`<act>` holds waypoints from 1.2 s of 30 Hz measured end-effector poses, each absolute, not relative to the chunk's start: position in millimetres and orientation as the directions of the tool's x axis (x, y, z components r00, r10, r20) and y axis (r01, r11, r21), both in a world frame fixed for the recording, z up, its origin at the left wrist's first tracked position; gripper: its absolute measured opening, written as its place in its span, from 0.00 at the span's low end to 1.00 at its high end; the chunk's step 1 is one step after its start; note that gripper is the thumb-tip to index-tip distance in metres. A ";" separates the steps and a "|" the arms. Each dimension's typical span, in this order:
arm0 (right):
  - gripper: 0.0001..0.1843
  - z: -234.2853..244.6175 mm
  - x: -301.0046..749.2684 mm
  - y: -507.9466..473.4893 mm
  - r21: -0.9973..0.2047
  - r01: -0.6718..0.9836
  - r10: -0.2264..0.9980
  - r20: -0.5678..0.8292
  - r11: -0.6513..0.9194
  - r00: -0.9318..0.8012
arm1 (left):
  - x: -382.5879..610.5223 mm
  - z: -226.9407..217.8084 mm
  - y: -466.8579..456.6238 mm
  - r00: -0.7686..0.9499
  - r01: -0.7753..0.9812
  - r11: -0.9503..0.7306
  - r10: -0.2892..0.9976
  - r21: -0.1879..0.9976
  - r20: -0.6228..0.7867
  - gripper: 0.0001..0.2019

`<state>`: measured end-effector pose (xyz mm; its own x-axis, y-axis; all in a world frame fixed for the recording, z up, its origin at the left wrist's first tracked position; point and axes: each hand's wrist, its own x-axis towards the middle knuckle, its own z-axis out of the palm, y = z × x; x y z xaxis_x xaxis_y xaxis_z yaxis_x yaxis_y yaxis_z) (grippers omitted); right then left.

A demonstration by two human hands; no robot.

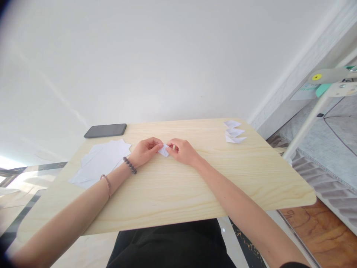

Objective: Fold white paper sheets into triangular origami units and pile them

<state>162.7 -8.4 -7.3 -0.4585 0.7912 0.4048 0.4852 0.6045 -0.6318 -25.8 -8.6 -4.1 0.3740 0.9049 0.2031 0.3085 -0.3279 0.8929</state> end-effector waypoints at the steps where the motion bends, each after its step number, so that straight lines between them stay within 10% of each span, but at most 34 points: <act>1: 0.07 -7.7 162.5 -8.0 -0.632 0.484 0.791 0.411 0.605 -0.453 | -25.4 -3.4 -9.6 0.369 0.323 -0.339 0.905 0.884 0.212 0.14; 29: 0.11 -2.0 155.0 -12.8 -0.664 0.412 0.779 0.485 0.624 -0.398 | -26.8 5.5 -14.1 0.446 0.506 -0.307 0.893 0.806 0.061 0.19; 36: 0.09 -4.2 159.6 -10.3 -0.605 0.450 0.754 0.505 0.656 -0.420 | -24.2 2.6 -12.5 0.412 0.323 -0.326 0.894 0.889 0.179 0.17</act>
<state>159.6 -10.3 -4.2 -0.4197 0.7539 0.5054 0.4504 0.6564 -0.6052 -24.2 -12.5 2.6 0.4118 0.8936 0.1785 0.3227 -0.3262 0.8885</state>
